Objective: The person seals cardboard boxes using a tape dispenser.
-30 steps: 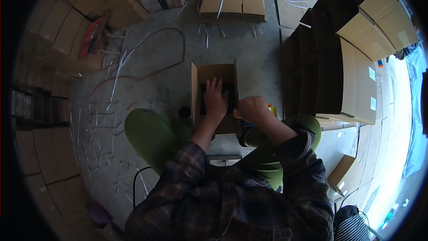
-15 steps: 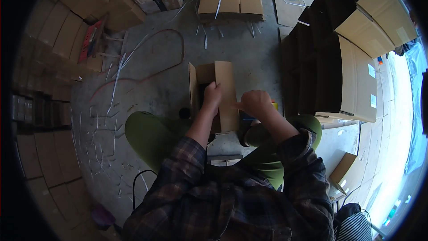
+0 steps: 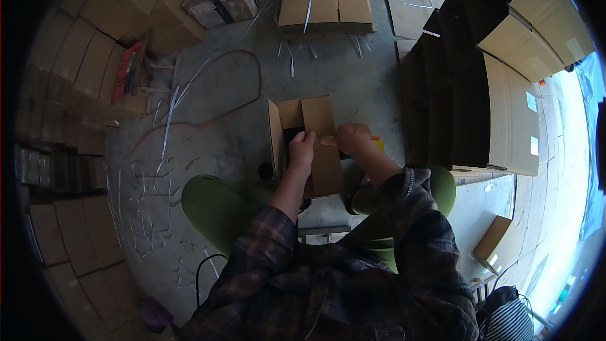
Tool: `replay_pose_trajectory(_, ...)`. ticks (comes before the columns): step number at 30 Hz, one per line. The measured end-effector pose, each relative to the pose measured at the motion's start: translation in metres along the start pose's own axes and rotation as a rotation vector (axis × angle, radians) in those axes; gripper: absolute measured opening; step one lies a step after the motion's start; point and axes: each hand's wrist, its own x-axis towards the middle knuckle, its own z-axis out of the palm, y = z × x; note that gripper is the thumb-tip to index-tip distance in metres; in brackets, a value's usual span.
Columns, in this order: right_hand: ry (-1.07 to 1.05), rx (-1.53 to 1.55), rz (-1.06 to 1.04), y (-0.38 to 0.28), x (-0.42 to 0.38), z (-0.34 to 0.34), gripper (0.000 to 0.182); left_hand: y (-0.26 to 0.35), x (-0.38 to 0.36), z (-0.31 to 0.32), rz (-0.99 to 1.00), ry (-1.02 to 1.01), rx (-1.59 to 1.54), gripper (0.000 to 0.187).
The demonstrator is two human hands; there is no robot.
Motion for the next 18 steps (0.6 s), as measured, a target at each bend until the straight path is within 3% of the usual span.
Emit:
replay_pose_trajectory(1,-0.005,0.014,-0.007,0.003,0.001,0.001,0.071,0.0,-0.004,-0.001,0.002,-0.007,0.007,0.025)
replay_pose_trajectory(3,-0.009,0.027,-0.002,0.008,0.002,-0.003,0.072,0.022,-0.038,0.002,0.47,0.156,0.656,0.041)
replay_pose_trajectory(5,-0.034,0.023,-0.008,0.004,-0.002,-0.004,0.073,0.066,-0.088,-0.021,0.552,-0.084,0.428,0.05)
replay_pose_trajectory(6,-0.047,0.03,-0.01,0.003,-0.003,-0.001,0.073,0.067,-0.099,-0.037,0.537,-0.083,0.433,0.05)
replay_pose_trajectory(8,-0.045,0.01,-0.02,0.005,0.001,-0.001,0.073,0.069,-0.11,-0.065,0.807,0.181,0.552,0.055)
replay_pose_trajectory(9,-0.047,0.012,-0.02,0.006,0.001,0.0,0.073,0.053,-0.102,-0.076,0.805,0.181,0.555,0.055)
replay_pose_trajectory(11,-0.062,0.018,-0.04,0.006,0.003,0.0,0.074,0.02,-0.078,-0.087,0.569,0.17,0.406,0.058)
replay_pose_trajectory(18,-0.068,-0.003,-0.077,0.012,-0.002,-0.003,0.076,-0.006,-0.076,-0.037,0.628,0.214,0.806,0.064)
